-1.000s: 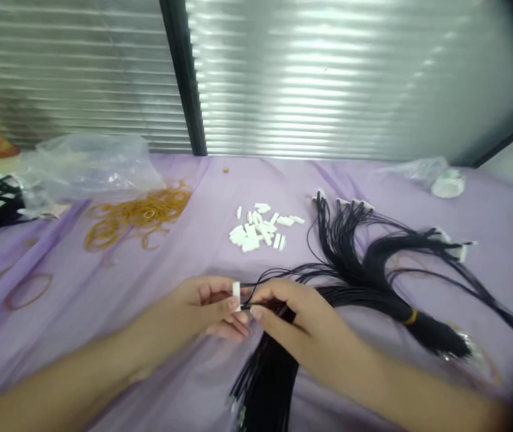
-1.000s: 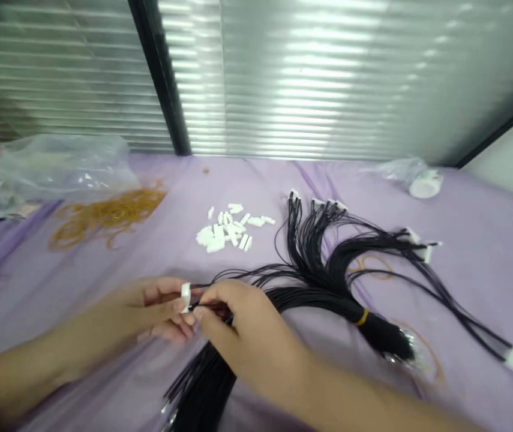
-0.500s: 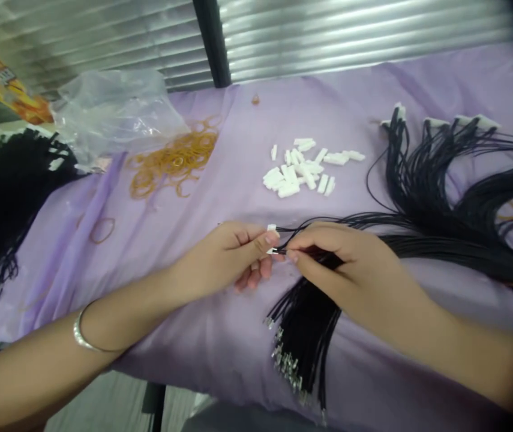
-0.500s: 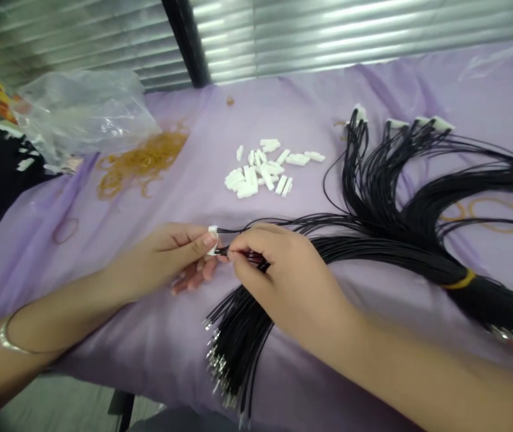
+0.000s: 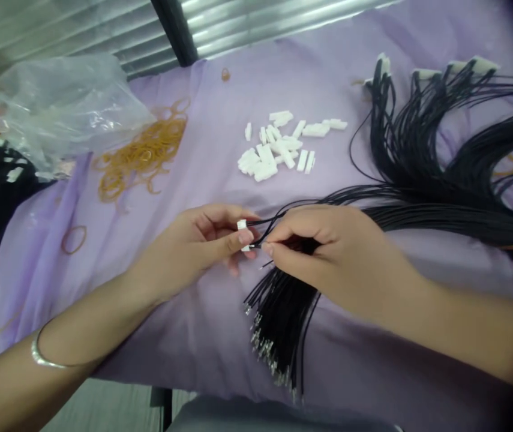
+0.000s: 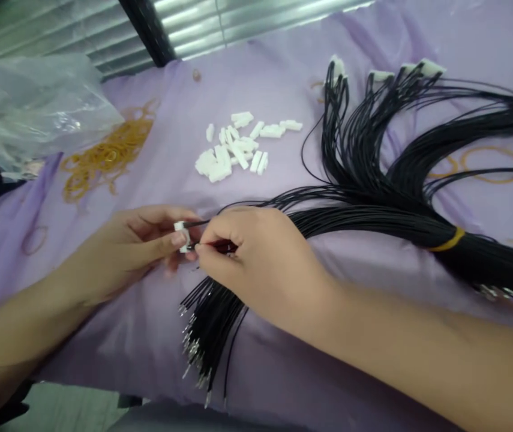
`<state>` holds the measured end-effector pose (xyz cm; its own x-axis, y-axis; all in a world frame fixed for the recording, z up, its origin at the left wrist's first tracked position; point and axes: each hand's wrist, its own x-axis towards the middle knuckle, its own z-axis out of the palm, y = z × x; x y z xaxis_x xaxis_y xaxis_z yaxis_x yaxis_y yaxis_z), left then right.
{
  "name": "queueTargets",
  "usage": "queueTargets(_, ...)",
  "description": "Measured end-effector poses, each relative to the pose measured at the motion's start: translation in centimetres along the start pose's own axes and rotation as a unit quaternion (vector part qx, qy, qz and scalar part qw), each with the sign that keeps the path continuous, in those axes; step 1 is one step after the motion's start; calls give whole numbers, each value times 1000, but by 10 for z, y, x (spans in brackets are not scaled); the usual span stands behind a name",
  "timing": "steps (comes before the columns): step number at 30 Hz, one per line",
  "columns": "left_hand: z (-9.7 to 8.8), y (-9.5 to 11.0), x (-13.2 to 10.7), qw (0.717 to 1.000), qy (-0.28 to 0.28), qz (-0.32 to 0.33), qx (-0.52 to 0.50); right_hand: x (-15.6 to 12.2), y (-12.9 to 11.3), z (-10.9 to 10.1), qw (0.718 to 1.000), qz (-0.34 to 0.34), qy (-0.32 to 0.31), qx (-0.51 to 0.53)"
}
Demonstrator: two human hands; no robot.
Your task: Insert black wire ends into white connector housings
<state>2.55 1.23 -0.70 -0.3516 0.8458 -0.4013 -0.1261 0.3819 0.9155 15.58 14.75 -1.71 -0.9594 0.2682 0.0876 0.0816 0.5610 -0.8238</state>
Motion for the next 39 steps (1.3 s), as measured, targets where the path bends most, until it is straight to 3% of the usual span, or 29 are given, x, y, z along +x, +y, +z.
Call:
queueTargets(5, 0, -2, 1, 998, 36, -28, -47, -1, -1, 1, 999, -8, 16, -31)
queueTargets(9, -3, -1, 0, 994, -8, -55, -91, -2, 2, 4, 997, -15, 35, -60)
queueTargets(13, -5, 0, 0, 995, 5, -67, -77, -1, 5, 5, 998, -18, 15, -60)
queueTargets(23, -6, -1, 1, 995, -28, -58, -77, 0, 3, 4, 998, -5, -13, -61)
queueTargets(39, -14, -3, 5, 992, -65, -52, -96, -3, 4, 4, 986, -129, -30, -98)
